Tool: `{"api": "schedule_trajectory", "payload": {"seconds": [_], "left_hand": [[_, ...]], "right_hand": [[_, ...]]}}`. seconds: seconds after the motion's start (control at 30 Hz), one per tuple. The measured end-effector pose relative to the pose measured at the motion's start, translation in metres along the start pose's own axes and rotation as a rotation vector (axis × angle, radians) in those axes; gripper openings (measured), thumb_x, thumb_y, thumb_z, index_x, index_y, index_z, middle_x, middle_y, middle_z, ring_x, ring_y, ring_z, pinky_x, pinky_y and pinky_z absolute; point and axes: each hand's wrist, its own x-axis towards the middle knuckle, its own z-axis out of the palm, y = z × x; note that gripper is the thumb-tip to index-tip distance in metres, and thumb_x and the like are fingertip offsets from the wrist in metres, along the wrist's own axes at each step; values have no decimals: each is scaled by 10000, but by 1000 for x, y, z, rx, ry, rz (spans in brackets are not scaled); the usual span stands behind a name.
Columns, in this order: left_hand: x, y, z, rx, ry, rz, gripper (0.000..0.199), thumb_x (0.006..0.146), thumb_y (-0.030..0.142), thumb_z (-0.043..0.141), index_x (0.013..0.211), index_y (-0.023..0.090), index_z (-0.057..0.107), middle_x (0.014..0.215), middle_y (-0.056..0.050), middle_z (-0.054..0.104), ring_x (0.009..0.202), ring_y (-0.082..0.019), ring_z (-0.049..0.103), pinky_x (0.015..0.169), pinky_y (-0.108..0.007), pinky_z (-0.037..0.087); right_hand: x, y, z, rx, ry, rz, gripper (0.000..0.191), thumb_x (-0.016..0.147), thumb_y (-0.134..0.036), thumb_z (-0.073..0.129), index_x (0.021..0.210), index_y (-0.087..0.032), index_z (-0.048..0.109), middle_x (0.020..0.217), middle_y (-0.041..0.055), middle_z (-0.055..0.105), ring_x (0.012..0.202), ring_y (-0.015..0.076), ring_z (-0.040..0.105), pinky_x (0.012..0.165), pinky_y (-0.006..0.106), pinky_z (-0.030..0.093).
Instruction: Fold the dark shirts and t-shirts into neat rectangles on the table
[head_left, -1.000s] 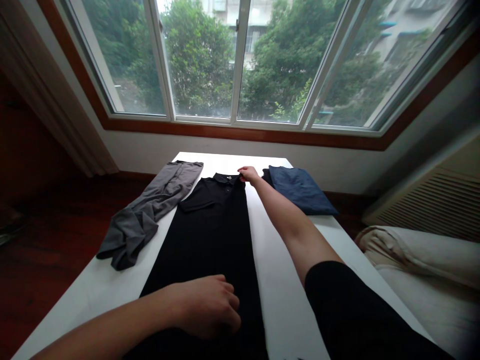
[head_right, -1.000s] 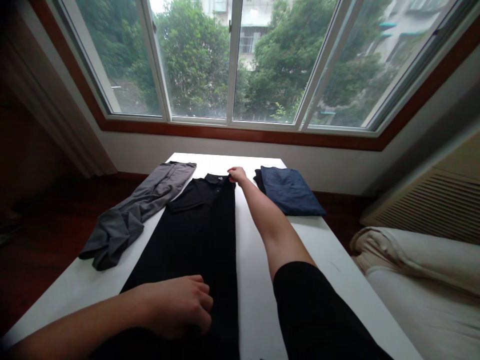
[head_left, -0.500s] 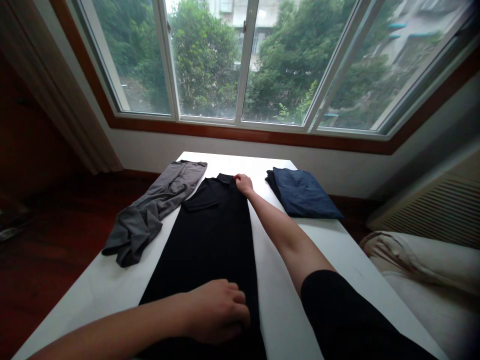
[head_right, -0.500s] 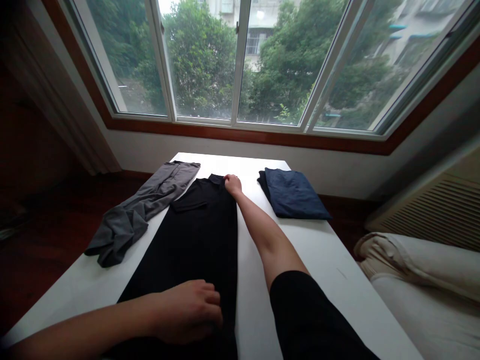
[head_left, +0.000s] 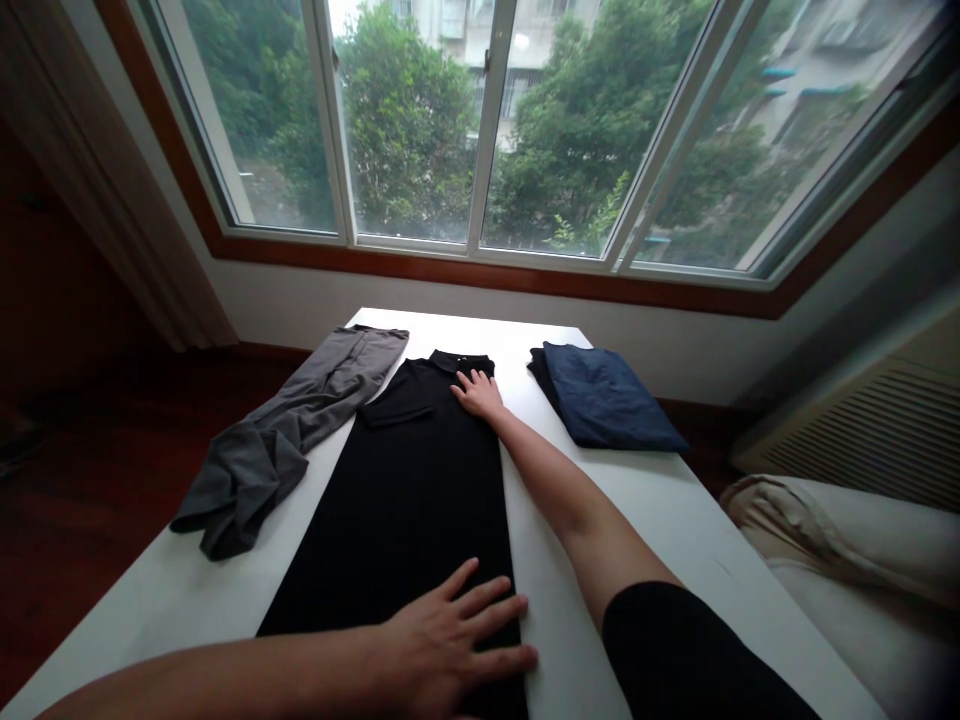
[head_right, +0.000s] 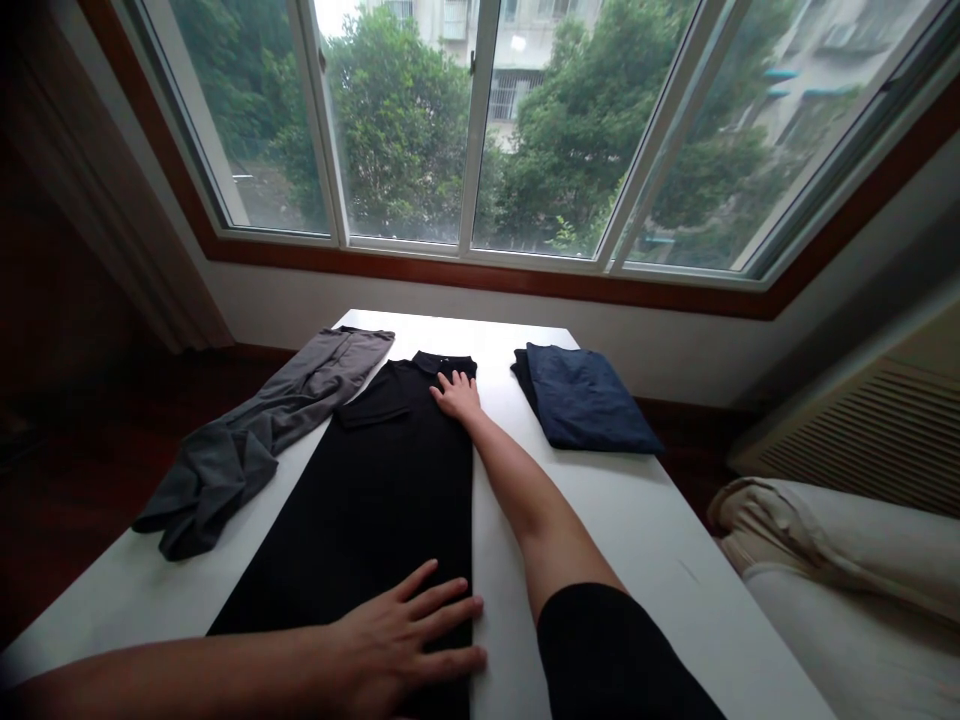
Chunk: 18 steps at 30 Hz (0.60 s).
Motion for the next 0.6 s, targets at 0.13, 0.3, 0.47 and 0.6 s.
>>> {"api": "schedule_trajectory", "payload": {"seconds": [0.13, 0.3, 0.47, 0.6], "left_hand": [[10, -7, -14, -35, -1, 4, 717, 1043, 601, 409, 1666, 279, 258, 1733, -117, 133, 1592, -365, 144, 1264, -669, 138], [30, -14, -18, -27, 10, 3, 736, 1033, 625, 411, 1663, 273, 271, 1732, -116, 149, 1595, -358, 140, 1271, -654, 115], [51, -18, -16, 2, 41, -7, 744, 1031, 651, 383, 1659, 267, 278, 1735, -126, 147, 1597, -349, 140, 1274, -638, 99], [40, -27, -17, 50, 102, -22, 746, 1026, 640, 418, 1660, 282, 259, 1722, -110, 227, 1583, -332, 220, 1281, -605, 142]], "right_hand": [[18, 18, -5, -16, -20, 58, 758, 1028, -725, 210, 1665, -315, 242, 1734, 93, 166, 1595, 319, 90, 1251, 551, 44], [34, 35, -11, -25, -25, 77, 732, 1040, -697, 182, 1667, -322, 229, 1736, 86, 159, 1598, 302, 79, 1249, 557, 35], [32, 40, -25, -26, -15, 69, 690, 1063, -637, 231, 1656, -287, 279, 1718, 109, 221, 1591, 286, 136, 1253, 533, 72], [14, 24, -45, 13, 111, 24, 624, 1086, -530, 300, 1634, -235, 343, 1684, 128, 307, 1557, 264, 248, 1246, 447, 171]]}}
